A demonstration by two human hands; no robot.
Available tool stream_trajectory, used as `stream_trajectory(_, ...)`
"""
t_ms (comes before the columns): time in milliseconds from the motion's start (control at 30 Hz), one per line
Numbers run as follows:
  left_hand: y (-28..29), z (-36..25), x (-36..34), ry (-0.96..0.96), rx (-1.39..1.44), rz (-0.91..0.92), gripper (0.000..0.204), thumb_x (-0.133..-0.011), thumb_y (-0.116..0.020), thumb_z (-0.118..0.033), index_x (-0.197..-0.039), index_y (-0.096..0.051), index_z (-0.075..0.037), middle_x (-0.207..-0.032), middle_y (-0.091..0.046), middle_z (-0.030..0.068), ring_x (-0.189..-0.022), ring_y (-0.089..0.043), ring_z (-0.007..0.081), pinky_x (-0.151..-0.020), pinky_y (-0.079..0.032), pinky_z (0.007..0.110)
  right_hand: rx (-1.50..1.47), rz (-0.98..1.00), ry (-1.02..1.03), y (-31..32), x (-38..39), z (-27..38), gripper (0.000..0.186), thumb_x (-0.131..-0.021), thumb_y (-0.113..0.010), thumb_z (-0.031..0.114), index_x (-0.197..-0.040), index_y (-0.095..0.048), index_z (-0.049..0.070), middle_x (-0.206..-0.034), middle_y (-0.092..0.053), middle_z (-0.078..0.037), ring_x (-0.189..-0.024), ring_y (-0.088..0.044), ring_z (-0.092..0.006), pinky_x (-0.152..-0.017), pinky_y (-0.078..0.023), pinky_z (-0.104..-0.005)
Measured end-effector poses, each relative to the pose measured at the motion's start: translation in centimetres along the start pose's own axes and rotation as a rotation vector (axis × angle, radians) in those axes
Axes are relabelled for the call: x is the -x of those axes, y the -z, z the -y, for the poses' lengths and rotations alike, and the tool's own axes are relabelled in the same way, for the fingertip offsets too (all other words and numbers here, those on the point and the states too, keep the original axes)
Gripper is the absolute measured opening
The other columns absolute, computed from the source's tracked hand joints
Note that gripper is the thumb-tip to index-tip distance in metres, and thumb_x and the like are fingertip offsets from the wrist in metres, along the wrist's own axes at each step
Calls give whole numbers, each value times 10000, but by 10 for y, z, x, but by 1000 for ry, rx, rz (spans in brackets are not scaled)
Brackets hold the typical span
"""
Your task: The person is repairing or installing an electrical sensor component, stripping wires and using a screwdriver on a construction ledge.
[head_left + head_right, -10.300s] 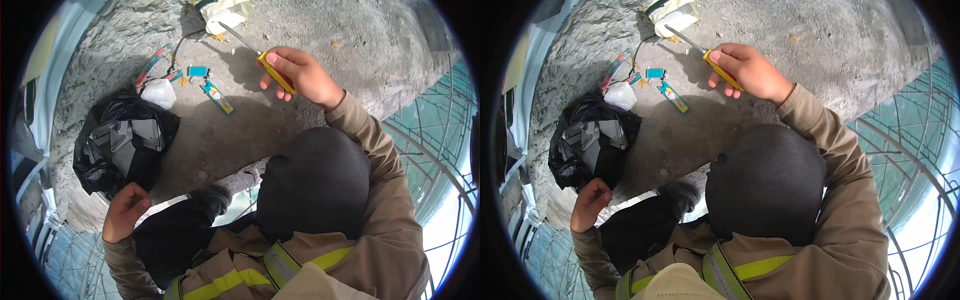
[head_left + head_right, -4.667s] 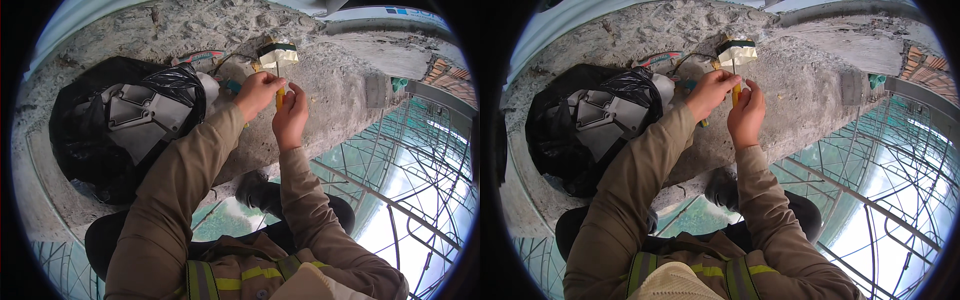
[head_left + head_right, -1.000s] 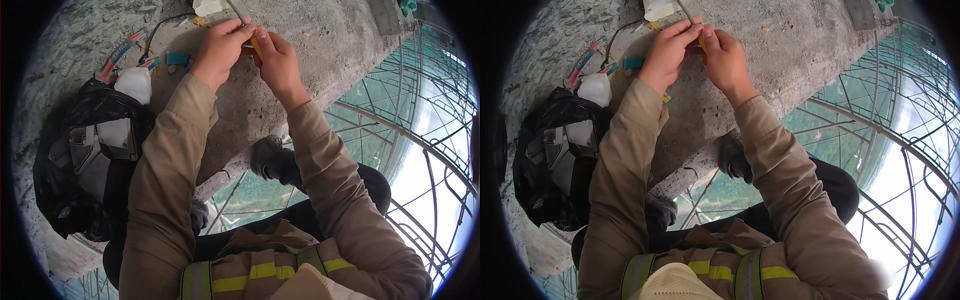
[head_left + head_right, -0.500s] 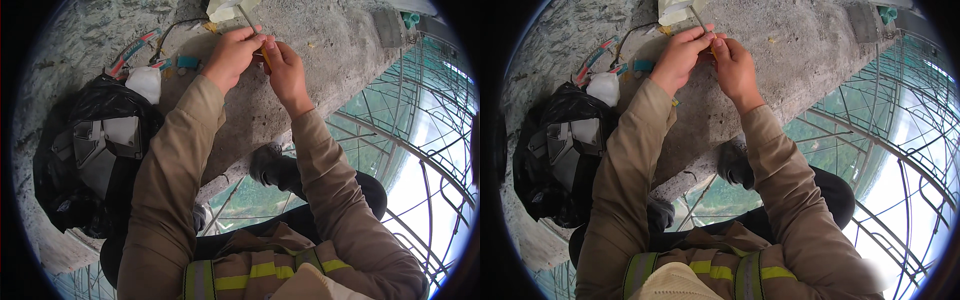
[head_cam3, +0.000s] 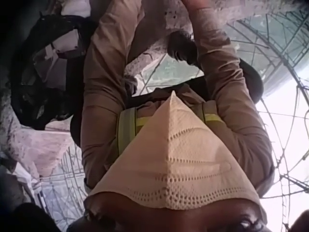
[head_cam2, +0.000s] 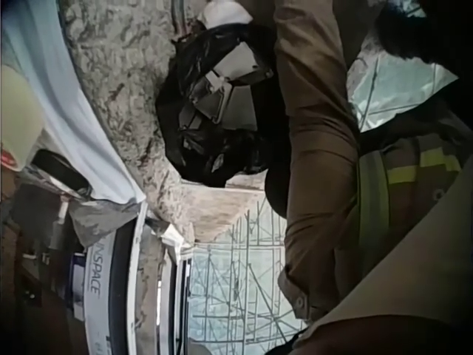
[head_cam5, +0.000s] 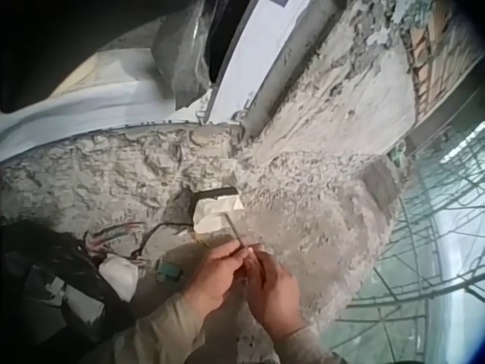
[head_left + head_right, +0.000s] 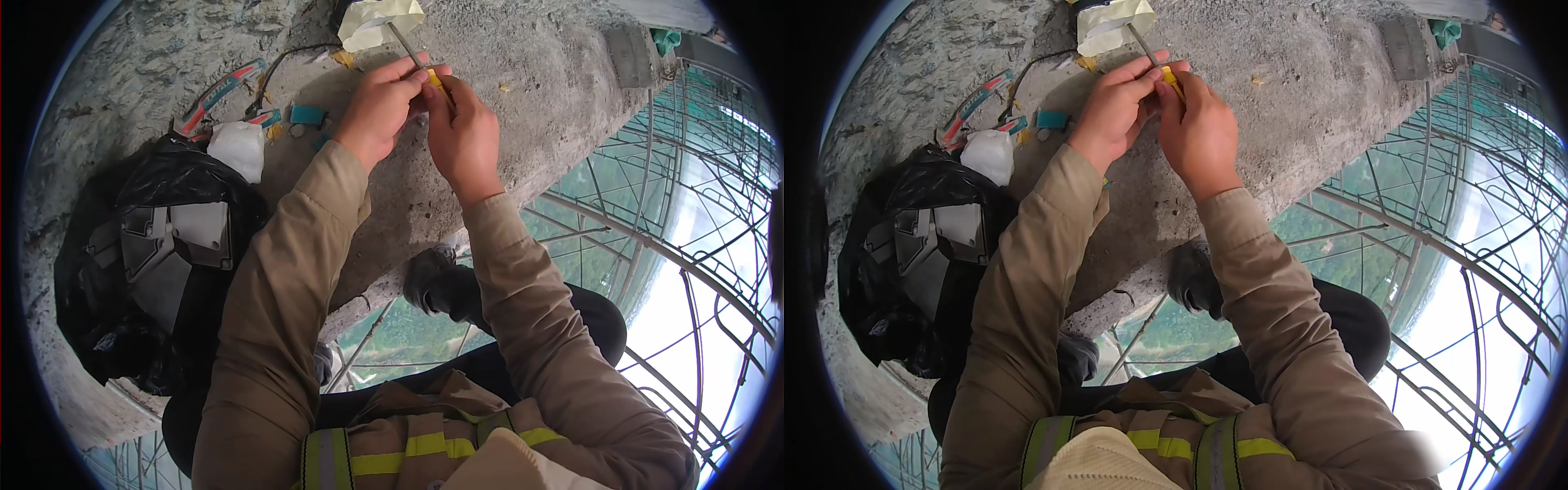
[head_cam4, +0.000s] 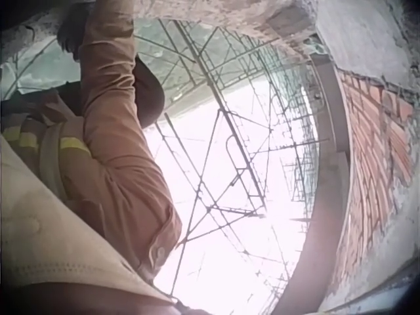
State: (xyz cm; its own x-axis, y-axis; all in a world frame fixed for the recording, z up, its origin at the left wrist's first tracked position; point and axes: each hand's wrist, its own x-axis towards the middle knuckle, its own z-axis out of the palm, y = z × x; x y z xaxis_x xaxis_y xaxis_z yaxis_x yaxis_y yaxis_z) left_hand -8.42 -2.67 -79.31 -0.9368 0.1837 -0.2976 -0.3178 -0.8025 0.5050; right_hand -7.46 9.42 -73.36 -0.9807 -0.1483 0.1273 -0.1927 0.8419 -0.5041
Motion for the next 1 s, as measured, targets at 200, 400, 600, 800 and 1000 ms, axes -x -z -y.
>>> stream_trajectory(200, -5, 4, -6, -17, -33, -93, 404, -1030, -625, -78, -1395, -547, 77, -1201, -720, 124, -1009, -685, 160, -865, -588, 330, -155, 12, -30, -6, -7, -22, 288, -1060, -599, 261, -1101, -708, -2, -885, -717, -142, -668, -681, -270, -614, -516, -383)
stream_trajectory(400, -7, -3, -10, -83, -210, -222, 304, -937, -782, -123, -1164, -699, 61, -1034, -740, 90, -913, -702, 157, -802, -589, 311, -749, 376, -597, 16, -12, -20, 340, -1092, -548, 317, -1164, -650, 1, -876, -696, -77, -698, -651, -179, -609, -495, -321)
stream_trajectory(600, -11, 4, -17, -139, -394, -232, 292, -960, -764, -177, -1110, -709, 67, -1008, -734, 64, -875, -686, 128, -784, -564, 287, -36, -35, 106, -16, 5, -36, 304, -1097, -538, 327, -1176, -652, 56, -823, -655, -50, -631, -587, -147, -567, -455, -281)
stream_trajectory(800, 10, -12, -9, -95, -629, -142, 291, -945, -742, -155, -1064, -719, 110, -942, -764, 150, -836, -725, 166, -744, -568, 315, -716, 239, -453, -17, 7, -27, 257, -1100, -538, 313, -1227, -635, 112, -776, -610, -8, -569, -505, -102, -514, -399, -245)
stream_trajectory(1000, 7, -8, -12, -191, -665, -172, 363, -930, -741, -113, -1207, -677, 113, -1052, -765, 195, -887, -753, 214, -788, -588, 328, -410, 167, -227, -10, -5, -38, 243, -1072, -604, 272, -1211, -619, 74, -810, -620, -26, -524, -475, -85, -485, -371, -229)
